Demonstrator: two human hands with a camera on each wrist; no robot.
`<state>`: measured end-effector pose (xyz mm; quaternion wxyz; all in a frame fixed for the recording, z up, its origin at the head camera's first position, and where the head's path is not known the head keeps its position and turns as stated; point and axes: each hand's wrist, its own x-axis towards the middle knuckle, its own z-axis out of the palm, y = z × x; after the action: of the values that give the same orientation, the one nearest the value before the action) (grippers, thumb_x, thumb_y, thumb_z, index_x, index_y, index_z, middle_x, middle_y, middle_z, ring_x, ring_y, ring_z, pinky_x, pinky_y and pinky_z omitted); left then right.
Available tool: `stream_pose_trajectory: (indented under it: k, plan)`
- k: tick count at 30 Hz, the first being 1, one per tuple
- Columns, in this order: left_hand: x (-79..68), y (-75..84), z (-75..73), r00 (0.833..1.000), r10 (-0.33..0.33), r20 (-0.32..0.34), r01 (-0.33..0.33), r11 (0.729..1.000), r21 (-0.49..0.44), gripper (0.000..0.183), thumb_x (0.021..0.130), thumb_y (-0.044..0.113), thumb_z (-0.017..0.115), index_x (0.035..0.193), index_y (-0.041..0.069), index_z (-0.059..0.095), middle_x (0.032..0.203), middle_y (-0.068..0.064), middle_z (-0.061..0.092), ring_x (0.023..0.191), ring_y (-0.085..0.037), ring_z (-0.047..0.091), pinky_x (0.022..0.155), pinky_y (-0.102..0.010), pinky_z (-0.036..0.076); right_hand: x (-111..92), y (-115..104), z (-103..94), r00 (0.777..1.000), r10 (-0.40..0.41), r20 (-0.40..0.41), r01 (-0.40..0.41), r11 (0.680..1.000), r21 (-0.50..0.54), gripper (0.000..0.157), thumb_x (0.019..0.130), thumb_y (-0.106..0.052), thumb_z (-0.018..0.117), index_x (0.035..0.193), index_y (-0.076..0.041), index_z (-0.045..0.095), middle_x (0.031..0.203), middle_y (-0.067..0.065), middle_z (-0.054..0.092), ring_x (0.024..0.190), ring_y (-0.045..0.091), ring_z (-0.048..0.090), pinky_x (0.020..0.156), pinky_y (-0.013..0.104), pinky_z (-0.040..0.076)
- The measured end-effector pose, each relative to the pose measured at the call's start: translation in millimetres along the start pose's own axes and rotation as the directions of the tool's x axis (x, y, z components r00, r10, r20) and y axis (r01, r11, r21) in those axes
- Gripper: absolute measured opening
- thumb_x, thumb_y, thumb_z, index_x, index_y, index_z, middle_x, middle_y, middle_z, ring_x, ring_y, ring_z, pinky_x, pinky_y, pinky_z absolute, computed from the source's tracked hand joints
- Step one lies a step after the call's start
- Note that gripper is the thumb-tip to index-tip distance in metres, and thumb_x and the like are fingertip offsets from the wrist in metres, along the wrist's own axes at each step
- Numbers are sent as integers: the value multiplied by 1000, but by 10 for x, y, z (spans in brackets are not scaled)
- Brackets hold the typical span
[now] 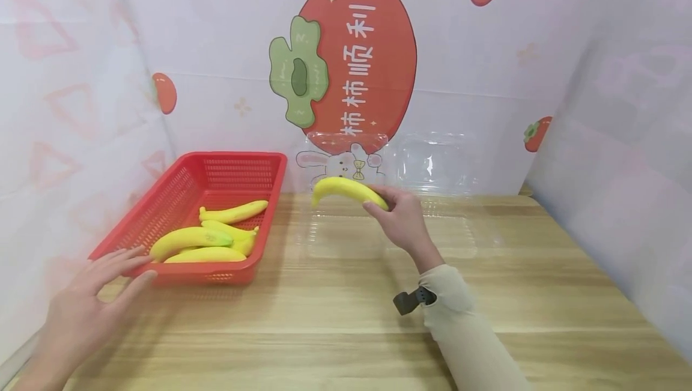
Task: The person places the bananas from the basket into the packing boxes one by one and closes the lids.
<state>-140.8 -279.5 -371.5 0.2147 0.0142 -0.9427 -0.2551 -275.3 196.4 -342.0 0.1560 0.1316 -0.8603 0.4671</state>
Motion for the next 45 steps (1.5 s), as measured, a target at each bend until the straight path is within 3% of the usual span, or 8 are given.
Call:
stream_pose_trajectory:
  k: [6, 18, 45]
  plan:
    - [-21, -12, -18, 1000, 2, 0, -2, 1000, -1, 55, 96, 41, 78, 142, 13, 68, 150, -26, 60, 143, -49, 47, 106, -83, 40, -11, 15, 126, 999, 6, 39, -4, 999, -47, 37, 97, -20, 79, 133, -9, 74, 114, 14, 78, 86, 21, 70, 68, 18, 56]
    - [-5, 3, -13, 1000, -6, -1, 6, 1000, 7, 57, 96, 41, 78, 144, 12, 67, 151, -26, 59, 143, -49, 46, 106, -83, 40, -24, 58, 181, 992, 69, 108, -58, 994, -95, 39, 100, -23, 75, 138, -11, 71, 117, 14, 75, 88, 24, 65, 73, 29, 58]
    - [-11, 14, -6, 1000, -18, 8, 18, 1000, 19, 57, 96, 40, 78, 145, 12, 66, 151, -27, 58, 143, -50, 45, 104, -84, 41, -34, 126, 257, 981, 103, 165, -80, 986, -144, 37, 99, -23, 77, 134, -11, 73, 112, 10, 77, 87, 22, 63, 73, 30, 55]
